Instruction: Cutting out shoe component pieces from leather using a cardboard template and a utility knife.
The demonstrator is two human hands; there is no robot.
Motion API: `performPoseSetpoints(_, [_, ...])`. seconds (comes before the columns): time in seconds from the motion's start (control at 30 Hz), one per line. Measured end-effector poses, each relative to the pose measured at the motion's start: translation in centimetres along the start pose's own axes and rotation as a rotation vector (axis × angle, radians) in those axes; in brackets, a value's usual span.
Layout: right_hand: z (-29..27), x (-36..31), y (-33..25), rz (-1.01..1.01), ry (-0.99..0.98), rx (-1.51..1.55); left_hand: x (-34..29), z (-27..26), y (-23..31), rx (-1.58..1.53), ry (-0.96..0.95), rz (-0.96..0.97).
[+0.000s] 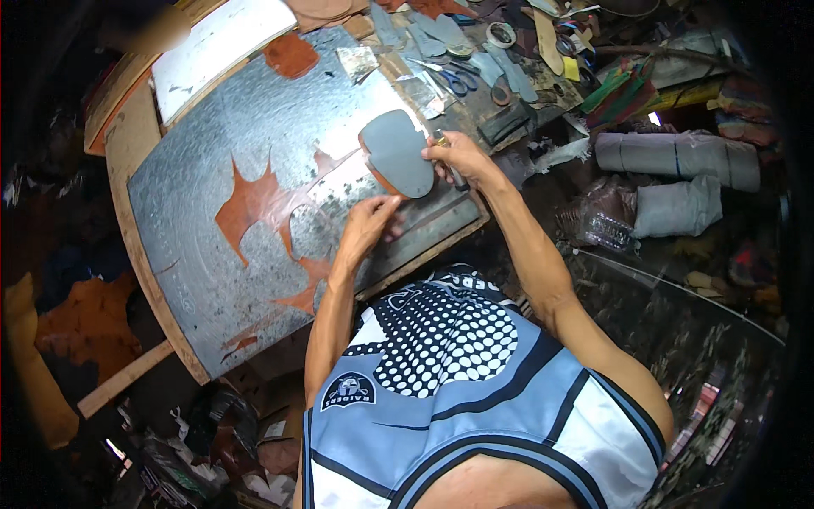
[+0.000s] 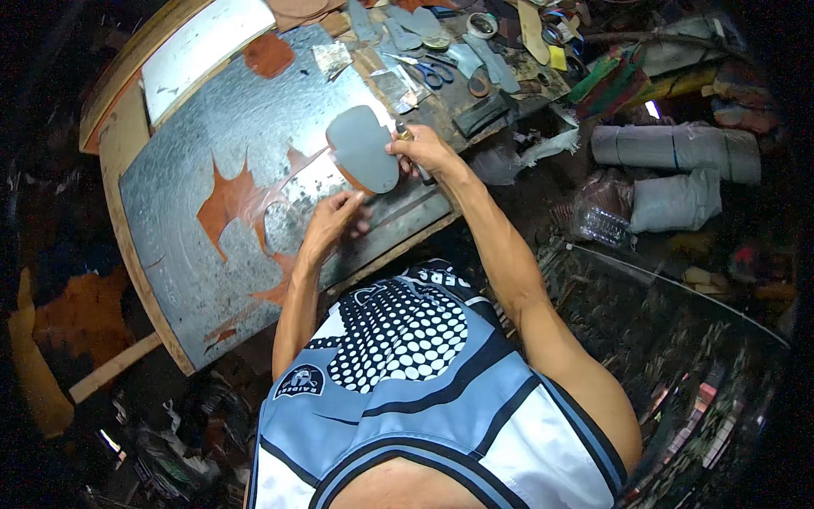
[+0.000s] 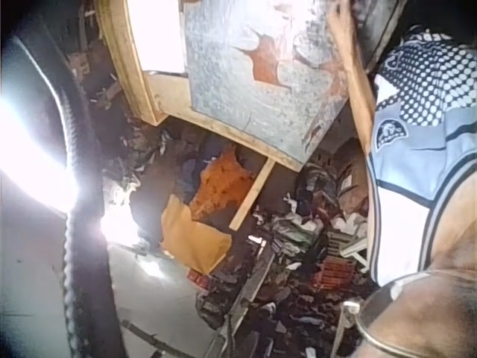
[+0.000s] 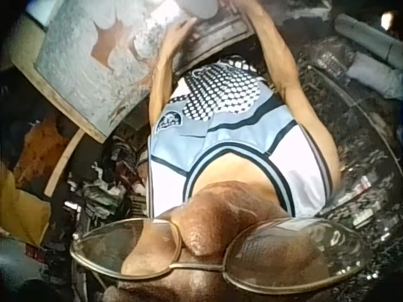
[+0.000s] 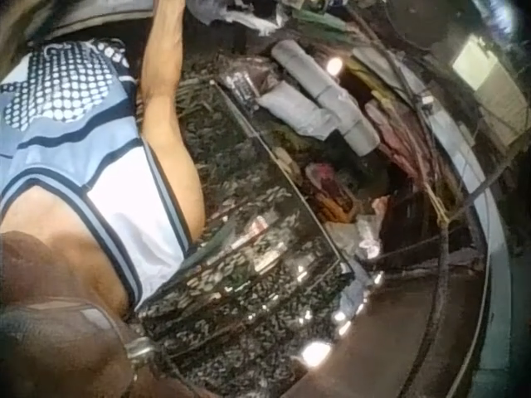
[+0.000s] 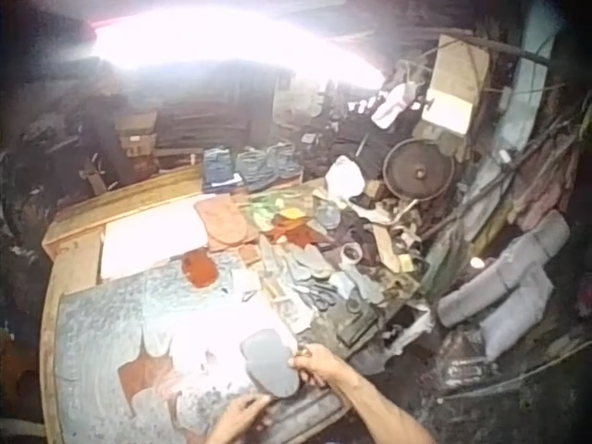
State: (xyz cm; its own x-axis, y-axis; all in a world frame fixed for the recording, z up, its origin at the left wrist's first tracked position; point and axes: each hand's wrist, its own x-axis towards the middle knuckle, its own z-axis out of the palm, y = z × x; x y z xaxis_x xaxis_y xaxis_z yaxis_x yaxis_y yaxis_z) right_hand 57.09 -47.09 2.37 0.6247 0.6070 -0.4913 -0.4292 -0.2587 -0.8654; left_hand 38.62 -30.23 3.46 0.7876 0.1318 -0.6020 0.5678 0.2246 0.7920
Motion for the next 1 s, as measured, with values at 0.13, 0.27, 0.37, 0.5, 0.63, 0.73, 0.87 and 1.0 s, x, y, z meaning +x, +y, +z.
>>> performPoseSetpoints(0.13, [-3.8, 1.4, 1.5, 0.094, 0.018, -0.070, 1.9, -0.2, 0.8, 0.524, 0.257, 0.192])
performPoseSetpoints(0.27, [-4.3, 0.0, 1.1, 0.061, 0.023, 0.144, 5.5, -0.8, 3.7, 1.005, 0.517, 0.576])
performPoseSetpoints(0.37, [-4.9, 0.9, 1.1, -0.019, 0.016, 0.097, 9.2, -1.0, 2.9, 1.227, 0.596, 0.642])
performPoseSetpoints(0.5, [-7.3, 2.0, -0.6, -0.103, 0.201, 0.078, 10.6, 0.6, 3.1, 1.301, 0.490, 0.521])
performPoseSetpoints(0.63, [-10.3, 5.0, -2.0, -0.094, 0.392, 0.039, 9.2, 1.8, 5.7, 1.270, 0.419, 0.452])
performPoseSetpoints(0.73, [-13.9, 9.9, -6.1, -0.173, 0.479, -0.002, 8.5, 2.5, 6.8, 1.318, 0.370, 0.331])
performPoseSetpoints(0.87, [-21.6, 19.7, -14.4, -0.479, 0.556, -0.055, 8.5, 2.8, 7.2, 1.323, 0.370, 0.218])
performPoseSetpoints(1.0, [-28.0, 26.3, -21.8, -0.363, 0.680, -0.162, 9.1, 2.6, 7.6, 1.339, 0.347, 0.190])
